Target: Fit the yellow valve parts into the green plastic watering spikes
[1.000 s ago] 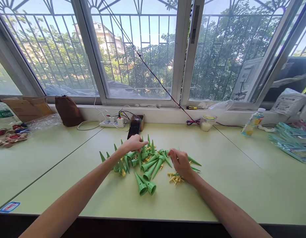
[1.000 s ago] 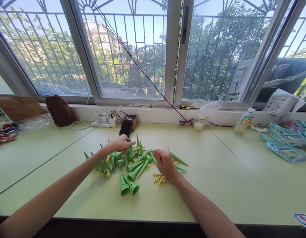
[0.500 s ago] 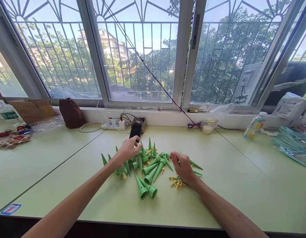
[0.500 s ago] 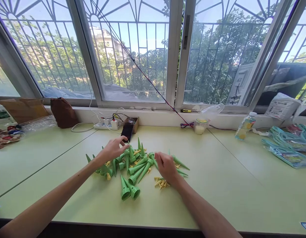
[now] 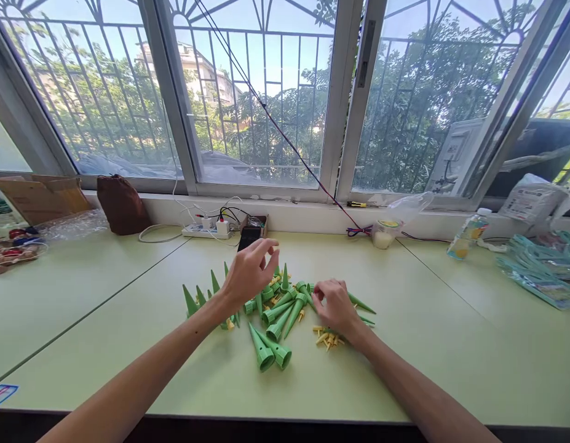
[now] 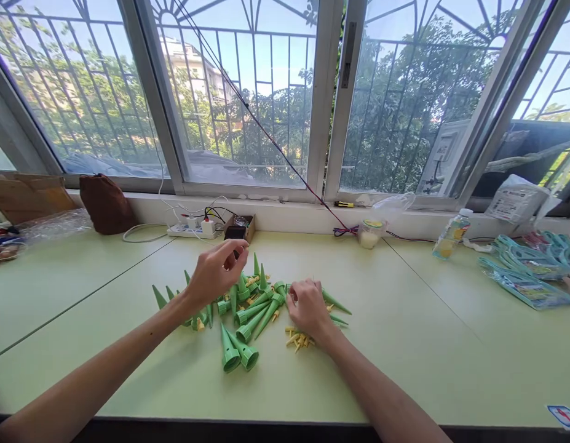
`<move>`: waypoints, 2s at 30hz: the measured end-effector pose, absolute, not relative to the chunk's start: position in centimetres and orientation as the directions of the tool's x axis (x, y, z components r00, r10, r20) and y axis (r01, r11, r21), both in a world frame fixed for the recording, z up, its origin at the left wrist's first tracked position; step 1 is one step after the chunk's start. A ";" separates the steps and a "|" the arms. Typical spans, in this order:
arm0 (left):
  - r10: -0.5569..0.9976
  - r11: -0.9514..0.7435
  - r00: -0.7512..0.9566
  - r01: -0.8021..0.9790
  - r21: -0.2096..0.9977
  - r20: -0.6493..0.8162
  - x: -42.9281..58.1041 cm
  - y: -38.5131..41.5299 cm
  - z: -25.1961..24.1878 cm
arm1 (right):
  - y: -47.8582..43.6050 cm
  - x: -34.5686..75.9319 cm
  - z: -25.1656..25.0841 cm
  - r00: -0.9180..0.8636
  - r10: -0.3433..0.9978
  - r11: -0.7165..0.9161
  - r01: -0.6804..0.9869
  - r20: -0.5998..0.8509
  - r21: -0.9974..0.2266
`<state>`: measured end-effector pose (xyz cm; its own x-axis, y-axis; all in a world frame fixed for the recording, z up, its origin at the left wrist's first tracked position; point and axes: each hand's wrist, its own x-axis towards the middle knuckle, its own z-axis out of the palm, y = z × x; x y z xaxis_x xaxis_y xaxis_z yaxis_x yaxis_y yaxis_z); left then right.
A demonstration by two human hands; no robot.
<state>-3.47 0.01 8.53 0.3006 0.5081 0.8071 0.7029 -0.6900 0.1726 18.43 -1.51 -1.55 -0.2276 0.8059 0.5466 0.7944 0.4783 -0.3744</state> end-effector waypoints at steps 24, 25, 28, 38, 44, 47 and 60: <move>0.761 -0.625 0.324 0.598 0.502 0.562 -1.9 -0.2 -0.3 | -2.0 18.2 -1.7 -0.209 0.839 0.470 0.743 0.502 -0.477; 0.776 -0.608 0.301 0.589 0.532 0.554 -1.9 -0.3 -0.2 | -2.1 18.2 -1.5 -0.211 0.823 0.499 0.712 0.528 -0.493; 0.810 -0.570 0.254 0.548 0.611 0.528 -1.7 -0.5 0.3 | -2.5 18.1 -1.0 -0.251 0.770 0.596 0.610 0.586 -0.522; 0.885 -0.465 0.199 0.379 0.800 0.420 -1.7 -0.9 0.7 | -2.9 18.0 -0.7 -0.373 0.710 0.688 0.551 0.597 -0.473; 0.904 -0.413 0.181 0.129 0.901 0.389 -1.4 -1.0 0.8 | -2.6 18.1 -0.8 -0.333 0.720 0.671 0.556 0.608 -0.490; 0.913 -0.393 0.138 0.053 0.918 0.383 -1.3 -0.9 1.0 | -2.1 18.8 -0.8 -0.296 0.727 0.658 0.556 0.619 -0.507; 0.897 -0.440 0.051 0.216 0.872 0.440 -1.5 -1.2 1.2 | -0.6 21.1 -0.9 -0.237 0.740 0.602 0.650 0.629 -0.464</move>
<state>-1.48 -1.19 1.17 0.0510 0.8967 0.4397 0.2156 -0.4398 0.8719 21.09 -0.63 -0.94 -0.2366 0.7402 0.6294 0.6495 0.6023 -0.4641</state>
